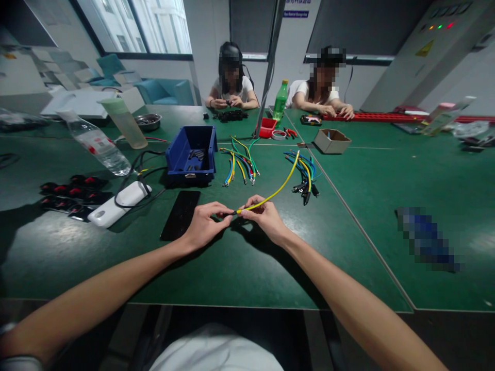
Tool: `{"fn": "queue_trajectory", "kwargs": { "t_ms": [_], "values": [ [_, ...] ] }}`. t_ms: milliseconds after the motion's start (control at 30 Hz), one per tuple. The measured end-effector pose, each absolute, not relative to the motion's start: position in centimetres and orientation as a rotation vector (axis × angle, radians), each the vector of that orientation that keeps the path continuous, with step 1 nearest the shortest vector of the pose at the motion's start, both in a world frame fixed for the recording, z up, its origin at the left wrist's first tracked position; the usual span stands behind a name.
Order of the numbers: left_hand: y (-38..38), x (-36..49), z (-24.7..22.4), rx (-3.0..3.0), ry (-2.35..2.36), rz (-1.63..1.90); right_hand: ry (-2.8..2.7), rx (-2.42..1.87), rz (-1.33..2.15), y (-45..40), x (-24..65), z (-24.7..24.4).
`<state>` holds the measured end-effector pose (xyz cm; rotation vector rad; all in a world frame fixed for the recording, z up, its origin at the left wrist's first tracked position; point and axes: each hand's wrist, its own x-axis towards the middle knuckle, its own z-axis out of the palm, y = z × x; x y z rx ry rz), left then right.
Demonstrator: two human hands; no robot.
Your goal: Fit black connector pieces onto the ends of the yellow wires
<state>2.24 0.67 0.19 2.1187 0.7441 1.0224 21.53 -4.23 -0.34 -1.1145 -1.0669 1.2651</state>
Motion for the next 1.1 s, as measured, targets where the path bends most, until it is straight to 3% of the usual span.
{"fn": "queue_trajectory", "kwargs": {
  "t_ms": [1100],
  "values": [
    [0.83, 2.50, -0.16, 2.146, 0.793, 1.043, -0.995, -1.165, 1.212, -3.79, 21.58, -0.43]
  ]
}}
